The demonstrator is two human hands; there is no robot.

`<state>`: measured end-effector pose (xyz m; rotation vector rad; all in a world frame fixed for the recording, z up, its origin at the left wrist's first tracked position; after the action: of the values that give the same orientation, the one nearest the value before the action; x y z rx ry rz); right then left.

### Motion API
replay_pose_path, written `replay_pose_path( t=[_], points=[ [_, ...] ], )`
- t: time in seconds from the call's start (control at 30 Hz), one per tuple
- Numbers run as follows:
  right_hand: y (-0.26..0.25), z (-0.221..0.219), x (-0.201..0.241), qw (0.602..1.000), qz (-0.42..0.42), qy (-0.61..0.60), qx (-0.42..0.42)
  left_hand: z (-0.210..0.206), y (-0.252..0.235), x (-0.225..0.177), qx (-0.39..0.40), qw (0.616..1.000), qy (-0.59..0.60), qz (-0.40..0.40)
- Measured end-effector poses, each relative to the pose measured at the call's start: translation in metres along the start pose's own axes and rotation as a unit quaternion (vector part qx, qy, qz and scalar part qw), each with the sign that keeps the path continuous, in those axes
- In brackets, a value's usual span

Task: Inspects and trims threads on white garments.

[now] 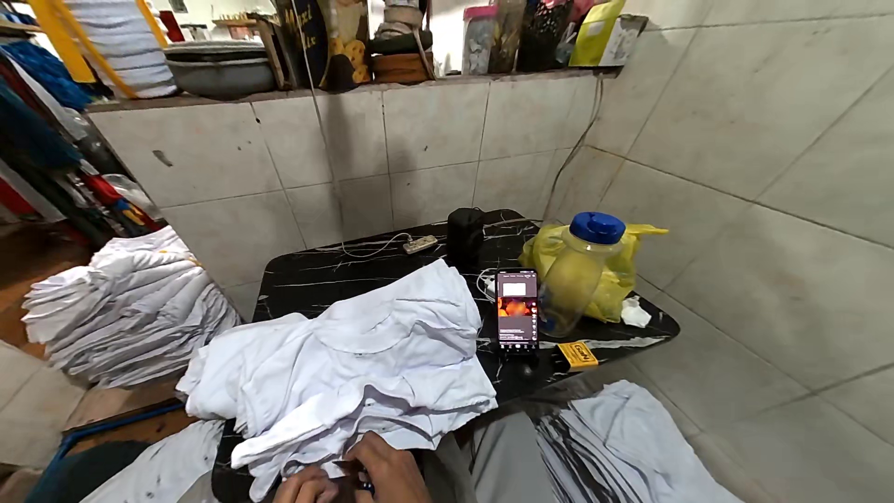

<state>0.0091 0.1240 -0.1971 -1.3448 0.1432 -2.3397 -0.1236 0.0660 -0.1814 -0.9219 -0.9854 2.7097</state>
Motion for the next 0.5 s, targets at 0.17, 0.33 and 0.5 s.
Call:
replay_pose_path(
  t=[0.17,0.33,0.5],
  points=[
    [0.005,0.014,0.012,0.991,0.093,0.05,-0.076,0.004,0.003,0.009,-0.032,0.994,0.097,0.023],
    [0.011,0.016,0.021,0.981,0.158,0.101,-0.054,0.011,0.003,0.011,-0.032,0.992,0.111,0.056],
    [0.011,0.006,0.024,0.98,0.147,0.122,-0.052,0.008,0.004,0.003,-0.029,0.992,0.109,0.049]
  ],
)
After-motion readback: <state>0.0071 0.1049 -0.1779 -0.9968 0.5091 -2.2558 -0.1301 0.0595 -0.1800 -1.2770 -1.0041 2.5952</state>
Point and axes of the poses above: each hand's wrist, its own y-axis away from the middle knuckle, its own z-axis out of the back of the hand, x = y × z, the point moved 7 cm from there along -y, towards the middle knuckle, and after that the axes turned 11 degrees about -x, right-handed, at the moved point
